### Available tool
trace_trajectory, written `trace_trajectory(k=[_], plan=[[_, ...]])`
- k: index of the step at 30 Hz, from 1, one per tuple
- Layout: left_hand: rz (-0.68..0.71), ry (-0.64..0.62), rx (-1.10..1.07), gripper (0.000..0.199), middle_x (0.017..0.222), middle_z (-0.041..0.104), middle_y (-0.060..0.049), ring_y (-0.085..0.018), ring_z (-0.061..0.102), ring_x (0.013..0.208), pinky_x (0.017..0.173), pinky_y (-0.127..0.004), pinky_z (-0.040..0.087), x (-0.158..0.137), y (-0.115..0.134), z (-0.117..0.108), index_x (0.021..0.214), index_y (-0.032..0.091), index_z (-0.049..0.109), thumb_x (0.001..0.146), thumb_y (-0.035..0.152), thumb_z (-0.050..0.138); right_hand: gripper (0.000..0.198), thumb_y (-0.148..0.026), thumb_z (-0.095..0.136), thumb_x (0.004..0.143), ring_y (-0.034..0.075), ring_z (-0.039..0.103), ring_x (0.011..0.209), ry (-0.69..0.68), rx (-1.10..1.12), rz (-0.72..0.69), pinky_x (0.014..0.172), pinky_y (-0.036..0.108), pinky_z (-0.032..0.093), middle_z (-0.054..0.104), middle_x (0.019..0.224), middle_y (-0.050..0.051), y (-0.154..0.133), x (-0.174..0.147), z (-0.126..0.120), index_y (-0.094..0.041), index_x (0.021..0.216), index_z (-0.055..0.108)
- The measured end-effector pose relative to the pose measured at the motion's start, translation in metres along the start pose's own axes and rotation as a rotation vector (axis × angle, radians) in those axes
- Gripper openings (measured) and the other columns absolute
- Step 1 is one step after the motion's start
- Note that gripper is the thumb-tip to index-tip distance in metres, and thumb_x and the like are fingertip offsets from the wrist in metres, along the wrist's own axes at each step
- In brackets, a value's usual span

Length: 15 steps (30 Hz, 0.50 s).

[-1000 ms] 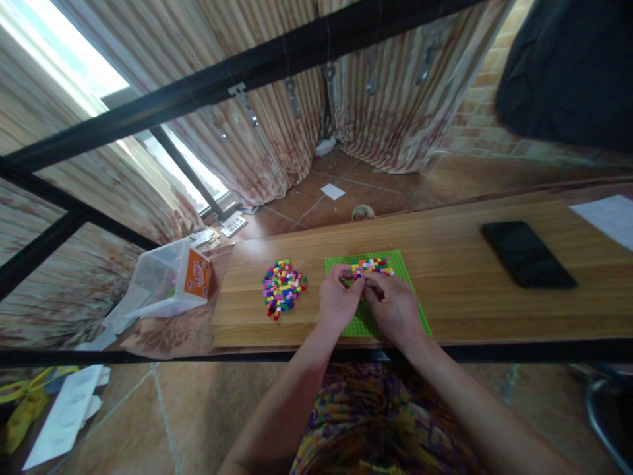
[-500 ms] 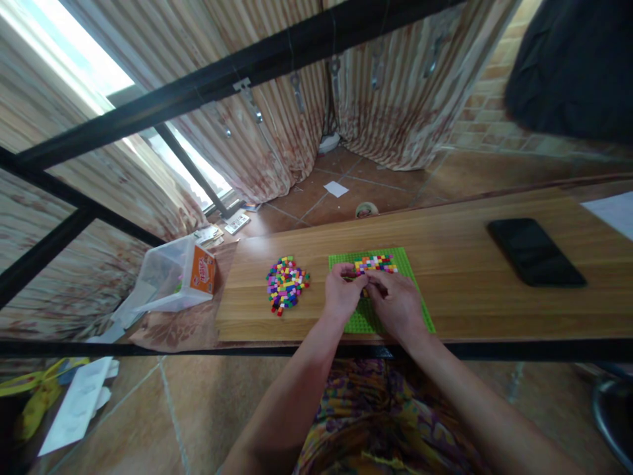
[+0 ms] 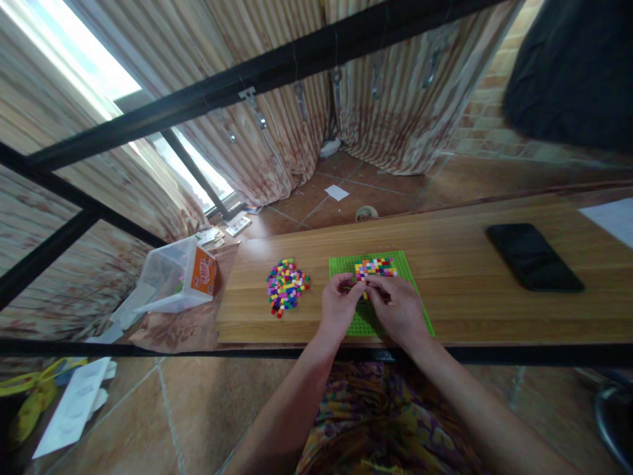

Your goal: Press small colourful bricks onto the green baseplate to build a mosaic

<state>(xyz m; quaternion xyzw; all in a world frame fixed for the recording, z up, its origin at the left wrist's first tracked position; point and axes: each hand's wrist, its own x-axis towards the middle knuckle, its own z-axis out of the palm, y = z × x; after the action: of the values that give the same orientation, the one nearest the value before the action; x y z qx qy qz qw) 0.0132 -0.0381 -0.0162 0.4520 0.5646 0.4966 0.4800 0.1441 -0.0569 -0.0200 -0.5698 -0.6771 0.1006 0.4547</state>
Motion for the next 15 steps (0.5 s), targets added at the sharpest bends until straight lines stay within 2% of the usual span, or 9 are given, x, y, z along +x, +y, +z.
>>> trace_trajectory(k=[8,15], plan=[[0.026,0.001,0.140,0.012,0.082,0.070,-0.002,-0.013,0.063,0.073,0.073,-0.025,0.051,-0.017,-0.010,-0.041,0.090,0.016,0.068,0.079,0.019,0.066,0.017,-0.031,0.059,0.093,0.022,0.070,0.083,0.139,0.033,-0.028,0.080,0.039,0.054,0.077,0.091,0.007,0.003,-0.004,-0.014,-0.023,0.094,0.074],[0.139,0.156,0.416,0.012,0.088,0.071,-0.004,-0.015,0.065,0.078,0.078,-0.028,0.052,-0.017,-0.011,-0.082,0.094,0.016,0.067,0.083,0.015,0.060,0.016,-0.030,0.059,0.094,0.021,0.069,0.080,0.221,-0.036,-0.007,0.078,0.038,0.053,0.076,0.088,0.007,0.021,-0.005,-0.032,-0.021,0.094,0.073]])
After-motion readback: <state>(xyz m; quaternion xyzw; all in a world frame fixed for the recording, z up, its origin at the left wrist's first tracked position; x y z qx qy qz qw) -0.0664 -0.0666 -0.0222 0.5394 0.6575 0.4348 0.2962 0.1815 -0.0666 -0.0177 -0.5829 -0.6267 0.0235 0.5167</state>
